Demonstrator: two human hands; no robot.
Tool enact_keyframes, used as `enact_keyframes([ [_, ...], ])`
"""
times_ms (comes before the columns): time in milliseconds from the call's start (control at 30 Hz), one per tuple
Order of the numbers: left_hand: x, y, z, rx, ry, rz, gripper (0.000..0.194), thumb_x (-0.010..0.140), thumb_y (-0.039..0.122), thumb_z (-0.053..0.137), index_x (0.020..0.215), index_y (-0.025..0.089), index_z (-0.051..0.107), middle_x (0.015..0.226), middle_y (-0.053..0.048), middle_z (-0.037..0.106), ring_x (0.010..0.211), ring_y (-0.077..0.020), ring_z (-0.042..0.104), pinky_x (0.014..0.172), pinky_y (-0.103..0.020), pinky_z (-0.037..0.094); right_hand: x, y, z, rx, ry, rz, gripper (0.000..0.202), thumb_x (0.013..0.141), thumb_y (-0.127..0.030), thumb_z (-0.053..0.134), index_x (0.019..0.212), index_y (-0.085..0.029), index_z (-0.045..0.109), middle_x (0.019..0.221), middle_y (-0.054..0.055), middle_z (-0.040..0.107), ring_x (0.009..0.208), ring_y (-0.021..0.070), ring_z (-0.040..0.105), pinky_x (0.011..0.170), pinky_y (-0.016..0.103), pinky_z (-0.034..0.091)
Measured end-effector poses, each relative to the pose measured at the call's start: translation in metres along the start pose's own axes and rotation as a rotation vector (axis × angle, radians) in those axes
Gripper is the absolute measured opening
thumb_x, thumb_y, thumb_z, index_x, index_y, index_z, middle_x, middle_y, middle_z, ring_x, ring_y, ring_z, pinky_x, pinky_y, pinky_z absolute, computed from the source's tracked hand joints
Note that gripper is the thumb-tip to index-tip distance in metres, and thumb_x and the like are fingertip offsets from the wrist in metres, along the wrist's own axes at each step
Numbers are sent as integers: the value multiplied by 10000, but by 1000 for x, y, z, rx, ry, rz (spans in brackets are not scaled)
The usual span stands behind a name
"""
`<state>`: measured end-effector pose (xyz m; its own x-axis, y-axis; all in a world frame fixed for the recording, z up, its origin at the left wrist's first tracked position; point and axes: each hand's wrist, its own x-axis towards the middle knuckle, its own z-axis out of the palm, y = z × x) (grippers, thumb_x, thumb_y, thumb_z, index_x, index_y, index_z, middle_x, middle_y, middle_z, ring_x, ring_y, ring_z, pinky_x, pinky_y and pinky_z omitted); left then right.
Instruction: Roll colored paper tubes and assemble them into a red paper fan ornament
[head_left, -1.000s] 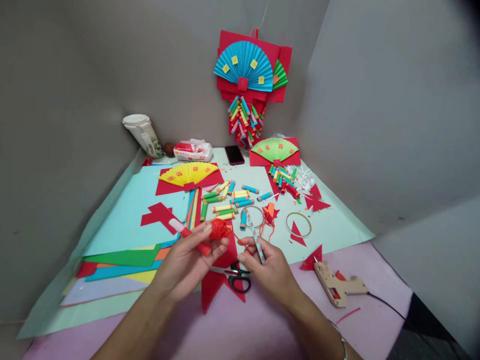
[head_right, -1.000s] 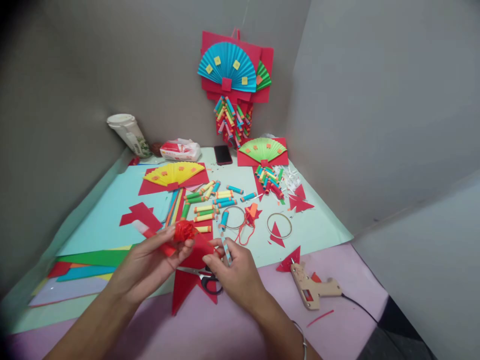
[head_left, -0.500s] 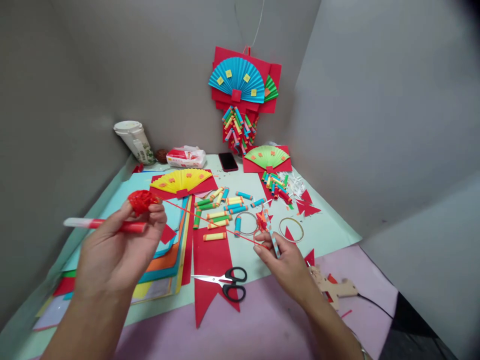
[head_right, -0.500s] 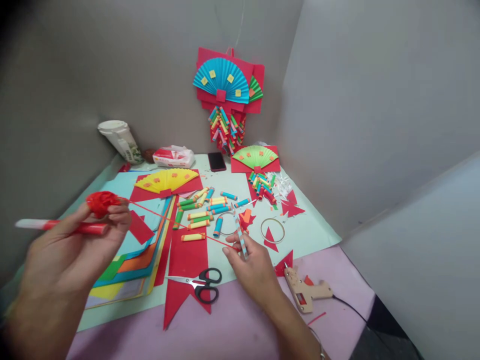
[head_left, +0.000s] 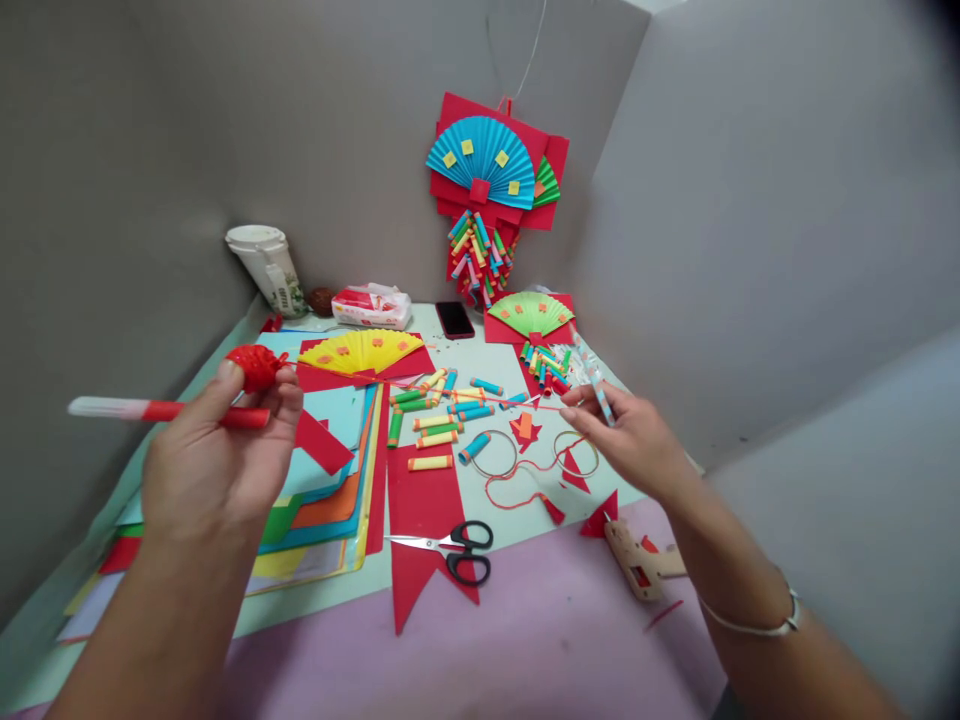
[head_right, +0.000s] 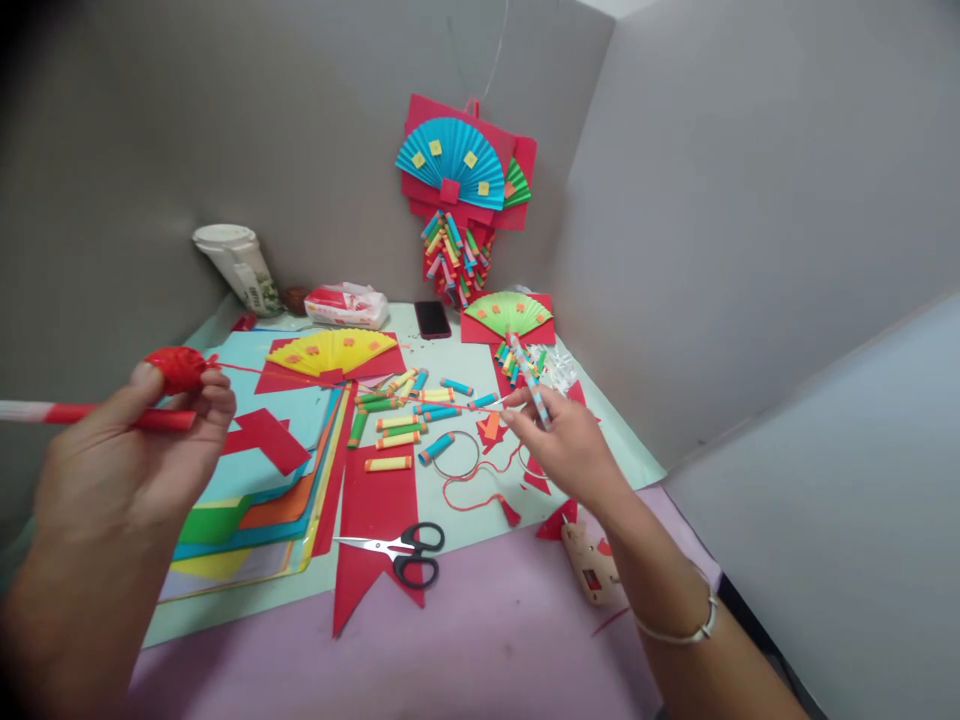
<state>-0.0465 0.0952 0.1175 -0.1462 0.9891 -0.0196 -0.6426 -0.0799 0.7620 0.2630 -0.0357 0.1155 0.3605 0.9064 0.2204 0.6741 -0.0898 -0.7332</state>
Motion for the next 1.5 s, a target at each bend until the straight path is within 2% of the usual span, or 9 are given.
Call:
enact_keyframes([
  [133,-9,1,-5,93,-103,-19,279,964,71,445,817,205,642,874,62,738,1143,-156,607,720,-292,534,32,4,-21,22,90,-1,258,811,-428,651,916,-197,700,661,-16,583,576,126,476,570,276,369],
  [267,-23,-14,0,114,-155,-89,110,867,129,624,779,190,649,746,28,716,848,-160,696,768,-295,588,38,6,-22,-124,224,-30,309,795,-412,678,1018,-201,715,855,47,693,637,155,535,629,314,409],
  [467,-52,-41,14,245,-428,-440,211,724,234,806,878,177,674,830,-19,692,768,-163,672,763,-307,584,-9,-19,44,252,37,47,378,847,-442,616,1163,-243,680,902,43,727,687,181,607,628,315,464],
  [600,-63,-51,15,264,-560,-499,178,802,270,743,952,193,685,882,-25,684,783,-145,652,794,-293,551,-31,-32,94,645,-188,109,402,812,-405,665,1175,-232,664,1126,51,714,1003,221,650,813,323,508],
  [700,-64,-56,12,238,-566,-497,160,818,263,723,951,184,680,866,-24,678,795,-148,649,845,-313,530,-39,-30,112,787,-279,159,393,816,-403,661,1162,-217,649,955,36,736,929,209,672,799,316,510],
  [933,-57,-72,7,413,-376,-374,253,740,268,756,945,209,620,846,1,677,770,-182,669,773,-327,517,-50,-23,116,599,-233,195,163,838,-353,613,878,-201,655,664,-33,604,594,124,527,584,240,431],
  [1100,-55,-89,-6,844,-521,-123,199,774,320,697,945,224,659,937,-33,686,882,-228,629,771,-316,470,-48,-23,111,366,-214,-11,216,876,-367,562,737,-206,599,639,-37,523,587,122,432,570,242,357],
  [1300,-77,-88,-19,718,-846,-515,174,807,297,667,964,228,639,834,-12,647,741,-180,584,694,-299,467,-35,-5,108,402,-171,-18,271,905,-407,516,718,-212,534,639,-39,488,611,130,438,613,249,371],
  [1500,-75,-76,-1,291,-572,-570,192,761,268,729,914,194,639,820,-21,659,737,-161,605,770,-309,473,-45,-1,119,487,-255,84,313,926,-441,478,730,-205,538,609,-48,479,580,119,431,578,233,364],
])
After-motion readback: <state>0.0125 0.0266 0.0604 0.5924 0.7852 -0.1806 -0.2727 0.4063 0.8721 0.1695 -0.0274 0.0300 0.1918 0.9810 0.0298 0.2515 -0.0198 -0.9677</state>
